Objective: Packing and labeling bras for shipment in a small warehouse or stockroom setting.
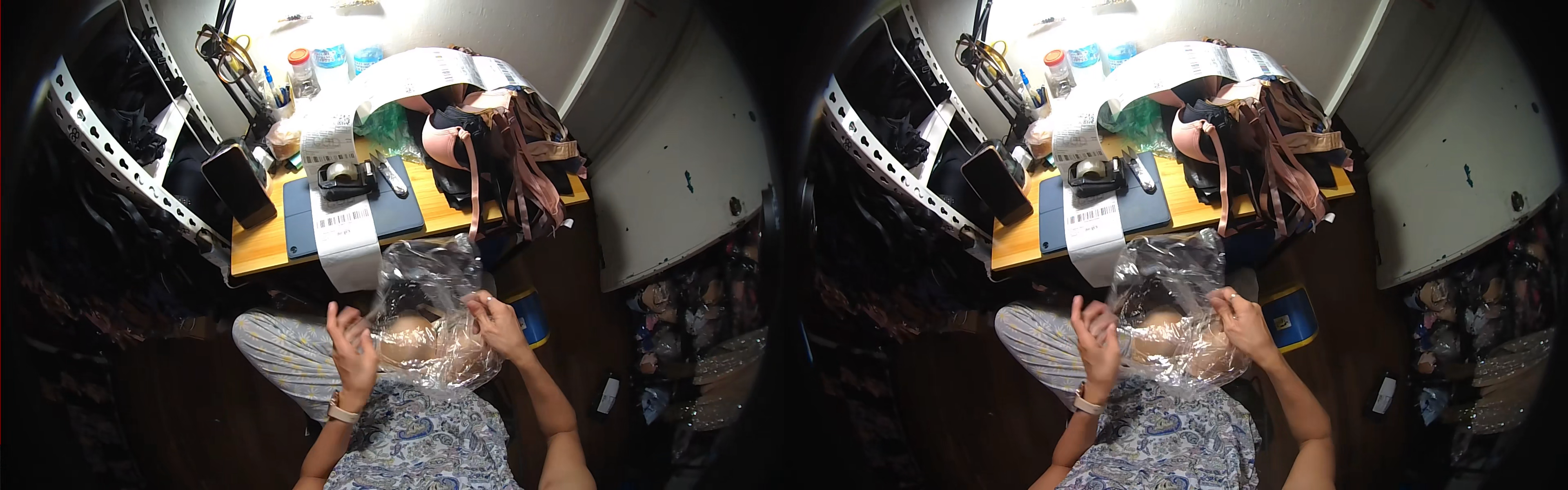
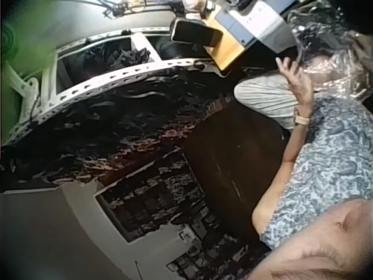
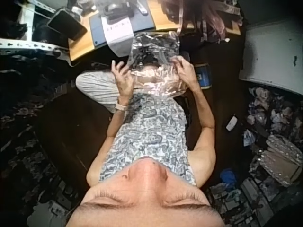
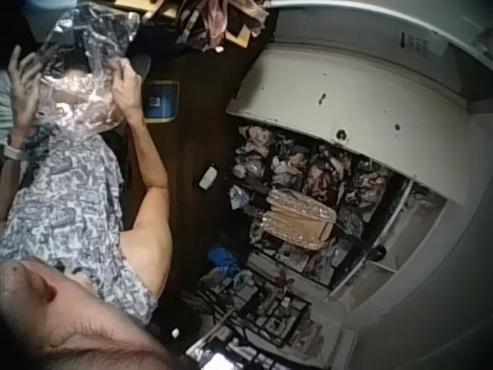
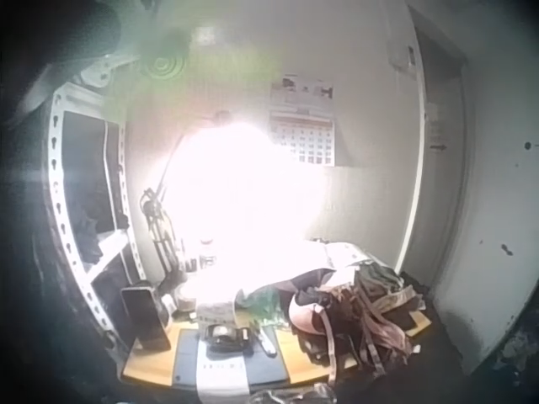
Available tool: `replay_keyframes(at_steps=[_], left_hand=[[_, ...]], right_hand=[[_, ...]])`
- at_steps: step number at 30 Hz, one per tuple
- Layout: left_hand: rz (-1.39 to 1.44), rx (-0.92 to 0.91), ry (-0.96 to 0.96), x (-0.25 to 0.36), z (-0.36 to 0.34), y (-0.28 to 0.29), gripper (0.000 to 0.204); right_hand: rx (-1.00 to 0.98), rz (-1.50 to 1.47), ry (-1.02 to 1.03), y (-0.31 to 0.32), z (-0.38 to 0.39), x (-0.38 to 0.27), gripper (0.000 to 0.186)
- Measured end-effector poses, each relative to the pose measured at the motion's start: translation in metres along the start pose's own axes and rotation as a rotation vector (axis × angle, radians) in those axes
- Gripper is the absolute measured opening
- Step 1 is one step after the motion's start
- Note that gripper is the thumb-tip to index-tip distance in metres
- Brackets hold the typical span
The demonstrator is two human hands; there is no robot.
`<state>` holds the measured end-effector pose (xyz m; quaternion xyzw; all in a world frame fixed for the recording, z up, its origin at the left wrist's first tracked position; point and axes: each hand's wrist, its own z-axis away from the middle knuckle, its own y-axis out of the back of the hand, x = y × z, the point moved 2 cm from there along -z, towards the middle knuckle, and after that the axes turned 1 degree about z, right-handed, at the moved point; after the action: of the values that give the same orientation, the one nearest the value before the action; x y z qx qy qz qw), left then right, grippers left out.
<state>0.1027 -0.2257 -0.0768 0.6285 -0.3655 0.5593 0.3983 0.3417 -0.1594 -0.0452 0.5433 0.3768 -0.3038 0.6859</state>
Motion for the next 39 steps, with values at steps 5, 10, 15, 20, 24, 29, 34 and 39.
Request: replay_keyframes(at_steps=[5, 10, 15, 20, 24, 29, 34, 39], left_hand=[[-0.944, -0.036, -0.996, 0.035, 0.024, -0.017, 0.030], [-1.408, -0.420, -0.797, 0.051, -0.026, -0.027, 0.028], [-1.043, -0.700, -0.475, 0.025, -0.034, -0.023, 0.006], [-0.923, -0.692, -0.414, 0.004, -0.010, -0.032, 0.062], [-0.638, -0.726, -0.313, -0.009, -0.001, -0.045, 0.090], [-0.478, -0.701, -0.283, 0.013, 0.048, -0.072, 0.093], [-0.597, -0.612, -0.316, 0.009, 0.053, -0.059, 0.086], [-0.589, -0.482, -0.336, -0.004, 0.036, -0.006, 0.080]], right_hand=[[-0.281, 0.081, -0.232, 0.013, -0.011, -0.028, 0.034], [-0.428, 0.220, -0.019, 0.024, -0.009, -0.018, 0.037], [-0.666, 0.112, -0.189, 0.053, -0.008, -0.033, 0.055], [0.110, 0.623, 0.440, 0.072, -0.002, -0.051, 0.057], [-0.811, 0.410, 0.162, -0.007, 0.032, -0.063, 0.023], [0.268, 0.334, 0.488, -0.078, -0.030, 0.033, 0.050], [0.452, 0.388, 0.340, -0.098, -0.057, 0.031, 0.053], [0.704, 0.303, 0.033, -0.020, -0.074, 0.079, 0.033]])
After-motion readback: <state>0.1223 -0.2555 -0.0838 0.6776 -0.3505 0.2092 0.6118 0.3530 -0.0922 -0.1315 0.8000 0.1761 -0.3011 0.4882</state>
